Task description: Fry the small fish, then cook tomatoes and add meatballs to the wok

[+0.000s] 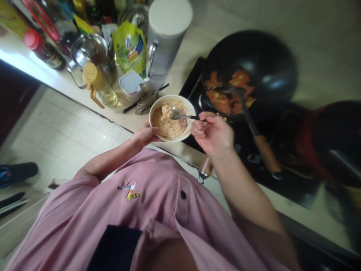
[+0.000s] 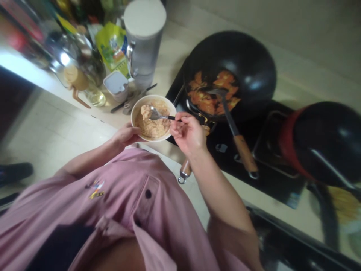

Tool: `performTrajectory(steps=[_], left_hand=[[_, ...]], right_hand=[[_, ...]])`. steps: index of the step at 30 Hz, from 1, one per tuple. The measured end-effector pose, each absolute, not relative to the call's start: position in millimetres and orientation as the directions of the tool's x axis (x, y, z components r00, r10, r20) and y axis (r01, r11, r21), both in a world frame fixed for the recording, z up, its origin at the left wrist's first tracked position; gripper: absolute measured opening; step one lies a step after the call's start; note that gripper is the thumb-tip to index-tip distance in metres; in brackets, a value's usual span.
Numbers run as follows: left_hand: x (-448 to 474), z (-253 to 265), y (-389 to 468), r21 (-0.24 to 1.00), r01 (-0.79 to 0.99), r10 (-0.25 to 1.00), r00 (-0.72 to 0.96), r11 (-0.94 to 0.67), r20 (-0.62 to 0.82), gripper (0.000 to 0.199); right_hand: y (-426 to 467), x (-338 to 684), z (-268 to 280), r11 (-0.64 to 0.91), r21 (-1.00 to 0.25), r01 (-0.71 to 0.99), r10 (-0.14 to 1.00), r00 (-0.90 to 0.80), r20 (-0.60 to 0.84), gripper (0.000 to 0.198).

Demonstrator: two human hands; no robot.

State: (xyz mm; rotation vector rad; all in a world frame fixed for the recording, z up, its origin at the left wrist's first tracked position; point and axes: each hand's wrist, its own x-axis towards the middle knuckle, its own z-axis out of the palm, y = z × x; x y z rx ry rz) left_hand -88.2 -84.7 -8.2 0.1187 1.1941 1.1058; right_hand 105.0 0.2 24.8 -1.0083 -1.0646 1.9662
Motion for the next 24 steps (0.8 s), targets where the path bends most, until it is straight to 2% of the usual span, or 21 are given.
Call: performTrajectory(steps=[6,9,13,15,17,20,22,24], left_hand=[[-88.0,-5.7,-79.6,0.636,-0.585,0.754,-0.063,0.504,-0.654,0.066],[-86.8,-5.3,-77.6,0.635,-0.588,0.759,-0.053,0.502,-0.649,0.065],[-86.9,-4.6,-77.1,0.620,-0.612,0.761,-0.046,0.491,-0.648,0.065],[-87.9,-3.7,-77.5,0.622,-0.618,0.760,-0.061,0.480,-0.647,0.064],[-89.3,-3.1,-77.9,0.626,-0.622,0.759,-0.075,0.472,-0.647,0.062],[-91.0,-3.5,-78.3,0.626,-0.628,0.762,-0.081,0.462,-0.643,0.059],[-91.8,-5.0,-78.6,0.629,-0.625,0.764,-0.079,0.462,-0.640,0.058],[-92.5,-6.8,-79.2,0.638,-0.608,0.766,-0.075,0.472,-0.638,0.056]], right_hand=[[3.2,112.4,38.6,-0.408,-0.887,-0.217,0.838,-0.475,-0.270,0.014],[0.3,106.8,34.8,-0.458,-0.861,-0.221,0.827,-0.461,-0.322,0.014],[-8.9,96.1,24.5,-0.573,-0.800,-0.178,0.757,-0.489,-0.434,0.016],[-14.5,94.2,22.8,-0.549,-0.825,-0.132,0.773,-0.457,-0.441,0.015],[-20.6,95.2,25.6,-0.436,-0.898,-0.055,0.833,-0.403,-0.379,0.011],[-28.6,99.3,35.3,-0.131,-0.982,0.136,0.881,-0.438,-0.178,0.011],[-31.6,100.9,40.0,0.072,-0.973,0.219,0.835,-0.547,-0.061,0.015],[-32.0,99.8,39.9,0.158,-0.960,0.233,0.776,-0.630,-0.025,0.017]])
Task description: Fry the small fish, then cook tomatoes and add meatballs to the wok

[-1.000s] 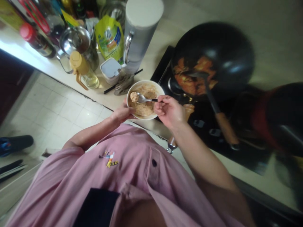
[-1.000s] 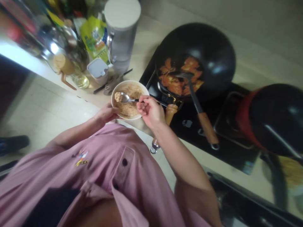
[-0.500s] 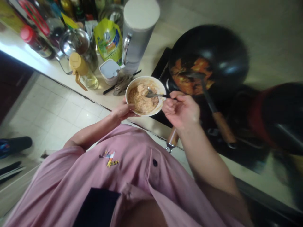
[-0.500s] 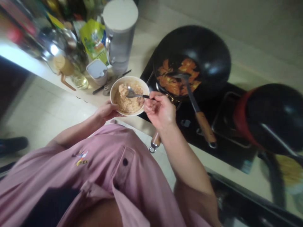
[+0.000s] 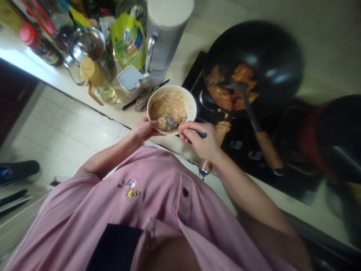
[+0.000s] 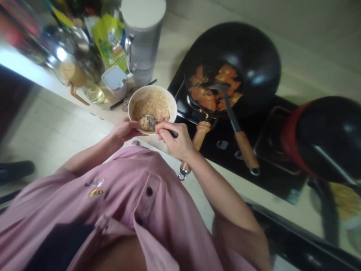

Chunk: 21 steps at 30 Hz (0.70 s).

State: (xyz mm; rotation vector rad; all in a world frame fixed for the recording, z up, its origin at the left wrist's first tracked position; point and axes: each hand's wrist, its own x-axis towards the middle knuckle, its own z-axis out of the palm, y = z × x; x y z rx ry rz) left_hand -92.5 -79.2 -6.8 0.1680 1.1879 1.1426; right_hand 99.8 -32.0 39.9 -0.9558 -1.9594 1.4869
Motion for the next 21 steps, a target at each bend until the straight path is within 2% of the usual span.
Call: performTrajectory(steps=[2,5,7,9,16,21], left_hand=[[-93.4,-8.2,-80.3,0.651,-0.586,0.769,-0.073,0.482,-0.635,0.055],[-95.0,-8.5,-82.3,0.661,-0.572,0.773,-0.072,0.485,-0.630,0.056],[-96.4,-8.2,-83.5,0.661,-0.581,0.778,-0.073,0.476,-0.625,0.059],[-98.5,-9.2,-84.4,0.657,-0.593,0.782,-0.072,0.466,-0.620,0.062],[-111.5,-35.4,-87.0,0.653,-0.582,0.765,-0.082,0.483,-0.639,0.066],[-121.0,-54.5,-86.3,0.654,-0.600,0.763,-0.109,0.460,-0.637,0.081]], right_hand=[[-30.2,96.2,34.9,0.100,-0.972,0.215,0.761,-0.646,-0.065,0.017],[-24.1,89.7,24.6,-0.169,-0.978,0.124,0.788,-0.579,-0.210,0.014],[-18.3,87.3,20.1,-0.346,-0.938,0.026,0.797,-0.520,-0.309,0.010],[-11.7,87.6,18.2,-0.444,-0.894,-0.066,0.804,-0.471,-0.364,0.008],[6.9,94.4,12.4,-0.555,-0.807,-0.201,0.780,-0.462,-0.421,0.008],[11.4,90.8,10.5,-0.583,-0.774,-0.247,0.778,-0.444,-0.445,0.006]])
